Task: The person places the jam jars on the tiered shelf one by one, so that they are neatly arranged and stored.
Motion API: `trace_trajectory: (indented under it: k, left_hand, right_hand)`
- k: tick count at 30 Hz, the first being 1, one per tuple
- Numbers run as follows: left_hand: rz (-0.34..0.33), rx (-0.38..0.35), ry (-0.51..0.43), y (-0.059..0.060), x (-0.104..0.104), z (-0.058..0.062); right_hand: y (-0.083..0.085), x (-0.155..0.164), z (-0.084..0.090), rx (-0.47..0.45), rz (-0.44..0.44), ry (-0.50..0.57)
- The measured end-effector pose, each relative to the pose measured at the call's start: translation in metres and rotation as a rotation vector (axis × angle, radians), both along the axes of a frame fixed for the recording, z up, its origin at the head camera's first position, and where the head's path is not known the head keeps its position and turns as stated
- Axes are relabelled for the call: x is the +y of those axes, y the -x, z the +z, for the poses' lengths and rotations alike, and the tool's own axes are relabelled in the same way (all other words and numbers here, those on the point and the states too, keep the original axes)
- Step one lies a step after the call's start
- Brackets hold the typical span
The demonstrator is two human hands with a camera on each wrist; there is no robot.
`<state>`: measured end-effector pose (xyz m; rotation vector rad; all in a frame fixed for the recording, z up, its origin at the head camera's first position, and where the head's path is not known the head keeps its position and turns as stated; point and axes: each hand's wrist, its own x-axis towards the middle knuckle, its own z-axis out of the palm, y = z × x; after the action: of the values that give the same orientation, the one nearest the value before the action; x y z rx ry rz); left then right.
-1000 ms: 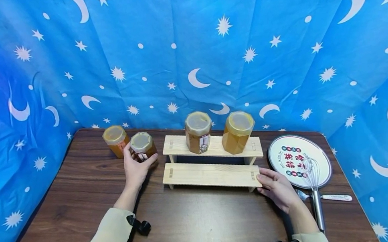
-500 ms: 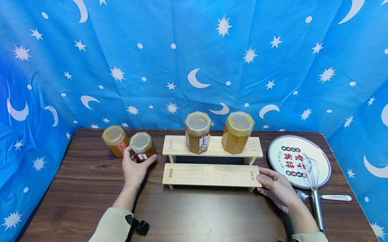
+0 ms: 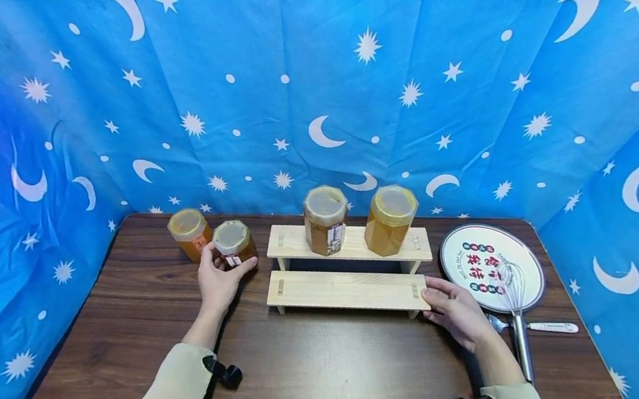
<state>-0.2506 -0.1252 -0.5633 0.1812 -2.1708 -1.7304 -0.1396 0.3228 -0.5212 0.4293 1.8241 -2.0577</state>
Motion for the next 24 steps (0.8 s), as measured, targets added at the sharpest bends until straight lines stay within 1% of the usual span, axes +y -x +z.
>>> trace_trajectory:
  k: [6, 12, 17, 24]
  left_hand:
    - [-0.007, 0.003, 0.009, -0.002, -0.005, 0.000]
    - [-0.011, 0.023, 0.024, -0.008, -0.012, 0.003]
    - [-0.038, 0.020, 0.028, -0.015, -0.017, 0.013]
    - [-0.087, 0.029, 0.039, -0.032, -0.017, 0.027]
  right_hand:
    - [0.000, -0.001, -0.001, 0.005, 0.003, 0.005]
    - [0.000, -0.001, 0.000, 0.010, -0.001, 0.012]
    - [0.000, 0.000, 0.000, 0.011, 0.006, 0.012]
    - [-0.001, 0.000, 0.001, 0.001, -0.006, 0.017]
